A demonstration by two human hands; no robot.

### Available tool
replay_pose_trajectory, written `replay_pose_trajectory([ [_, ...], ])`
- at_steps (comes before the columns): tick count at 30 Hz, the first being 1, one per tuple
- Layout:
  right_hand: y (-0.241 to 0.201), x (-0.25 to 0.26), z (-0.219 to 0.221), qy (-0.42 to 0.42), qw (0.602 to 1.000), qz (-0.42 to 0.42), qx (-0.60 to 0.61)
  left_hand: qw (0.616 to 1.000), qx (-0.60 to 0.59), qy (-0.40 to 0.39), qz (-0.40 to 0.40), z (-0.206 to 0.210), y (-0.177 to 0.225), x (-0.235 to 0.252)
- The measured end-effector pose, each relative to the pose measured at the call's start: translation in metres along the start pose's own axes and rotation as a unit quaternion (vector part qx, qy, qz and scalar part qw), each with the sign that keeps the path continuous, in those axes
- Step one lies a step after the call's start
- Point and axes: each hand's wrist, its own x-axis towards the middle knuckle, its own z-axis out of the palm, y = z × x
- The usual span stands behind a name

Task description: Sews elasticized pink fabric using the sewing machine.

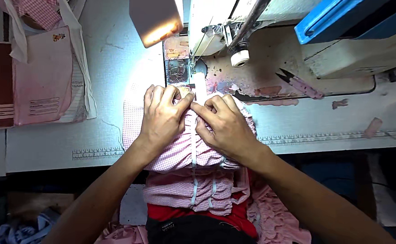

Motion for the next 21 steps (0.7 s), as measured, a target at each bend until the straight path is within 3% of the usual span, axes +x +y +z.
replay_pose_trajectory([
  [10,0.030,0.042,0.001,-0.001,1.000,0.015,-0.008,0.997,0.032,-0.006,-0.075,0.011,-0.011,0.037],
  [21,0.029,0.041,0.000,0.002,1.000,0.024,-0.006,0.997,-0.018,0.007,-0.075,0.012,-0.014,0.038],
])
